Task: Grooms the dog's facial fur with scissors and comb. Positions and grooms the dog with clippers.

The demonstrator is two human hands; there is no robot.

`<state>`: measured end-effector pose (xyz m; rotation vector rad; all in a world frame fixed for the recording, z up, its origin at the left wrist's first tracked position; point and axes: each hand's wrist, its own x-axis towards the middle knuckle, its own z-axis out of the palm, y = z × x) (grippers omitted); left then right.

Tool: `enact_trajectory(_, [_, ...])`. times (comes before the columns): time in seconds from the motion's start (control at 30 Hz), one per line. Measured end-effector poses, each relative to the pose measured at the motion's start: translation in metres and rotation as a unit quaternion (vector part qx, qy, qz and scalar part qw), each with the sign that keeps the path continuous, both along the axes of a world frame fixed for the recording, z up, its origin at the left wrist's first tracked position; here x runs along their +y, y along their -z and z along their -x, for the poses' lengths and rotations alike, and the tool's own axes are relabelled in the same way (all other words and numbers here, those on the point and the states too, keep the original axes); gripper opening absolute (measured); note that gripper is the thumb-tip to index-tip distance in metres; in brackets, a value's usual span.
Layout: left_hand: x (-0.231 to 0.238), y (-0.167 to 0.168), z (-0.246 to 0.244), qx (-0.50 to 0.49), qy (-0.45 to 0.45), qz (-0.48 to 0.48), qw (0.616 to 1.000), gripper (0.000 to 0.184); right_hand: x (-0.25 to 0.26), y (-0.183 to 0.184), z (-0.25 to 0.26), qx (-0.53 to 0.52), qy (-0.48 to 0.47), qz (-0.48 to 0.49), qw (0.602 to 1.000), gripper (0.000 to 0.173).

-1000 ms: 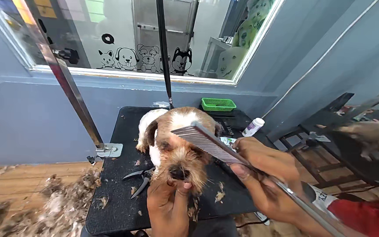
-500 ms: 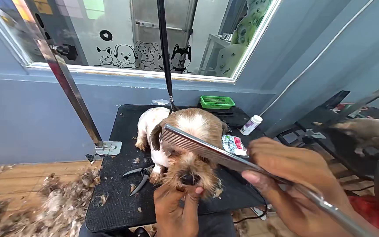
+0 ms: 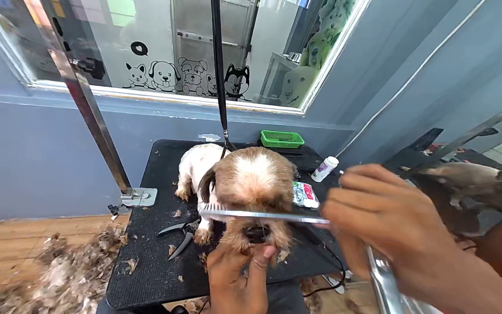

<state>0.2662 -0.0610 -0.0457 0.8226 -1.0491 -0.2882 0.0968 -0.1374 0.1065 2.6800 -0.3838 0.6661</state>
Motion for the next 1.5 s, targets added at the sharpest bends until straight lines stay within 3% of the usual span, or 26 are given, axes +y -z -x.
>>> enact_trajectory(0.17, [0.004,-0.003,0.0,0.004,0.007,-0.013,1.0,0.023,-0.005,-0.031,-0.008,-0.025,-0.045,0.006,0.999,0.024])
enact_trajectory(0.37, [0.006,-0.002,0.001,0.007,0.015,-0.007,1.0,0.024,-0.007,-0.058,-0.032,0.169,-0.074,0.065,0.981,0.019])
enact_trajectory(0.53, [0.008,-0.002,0.0,0.004,0.013,-0.008,1.0,0.023,-0.015,-0.082,-0.039,0.149,-0.094,0.092,0.98,0.02])
enact_trajectory(0.7, [0.007,-0.002,0.002,-0.002,0.013,-0.005,1.0,0.026,-0.01,-0.077,-0.049,0.249,-0.111,0.077,0.959,0.013])
enact_trajectory(0.8, [0.004,0.001,0.001,-0.004,0.01,0.012,1.0,0.024,-0.013,-0.074,-0.049,0.19,-0.092,0.107,0.972,0.02])
enact_trajectory(0.97, [0.007,-0.002,0.0,0.001,0.012,0.004,1.0,0.023,-0.013,-0.045,-0.032,0.131,-0.097,0.014,0.987,0.02])
enact_trajectory(1.07, [0.006,0.001,-0.003,-0.001,0.018,0.015,1.0,0.019,-0.013,-0.017,-0.017,0.006,-0.055,-0.009,0.998,0.024])
enact_trajectory(1.17, [0.01,-0.002,-0.005,-0.009,0.008,-0.007,1.0,0.019,0.002,0.012,-0.007,-0.127,-0.06,-0.079,0.987,0.03])
enact_trajectory(1.3, [0.012,-0.006,-0.005,-0.035,0.003,-0.026,0.999,0.02,0.01,0.051,-0.004,-0.16,-0.03,-0.072,0.984,0.023])
enact_trajectory(1.5, [0.015,-0.007,-0.006,-0.061,-0.002,-0.035,0.998,0.019,0.009,0.054,-0.001,-0.237,-0.056,-0.109,0.964,0.028])
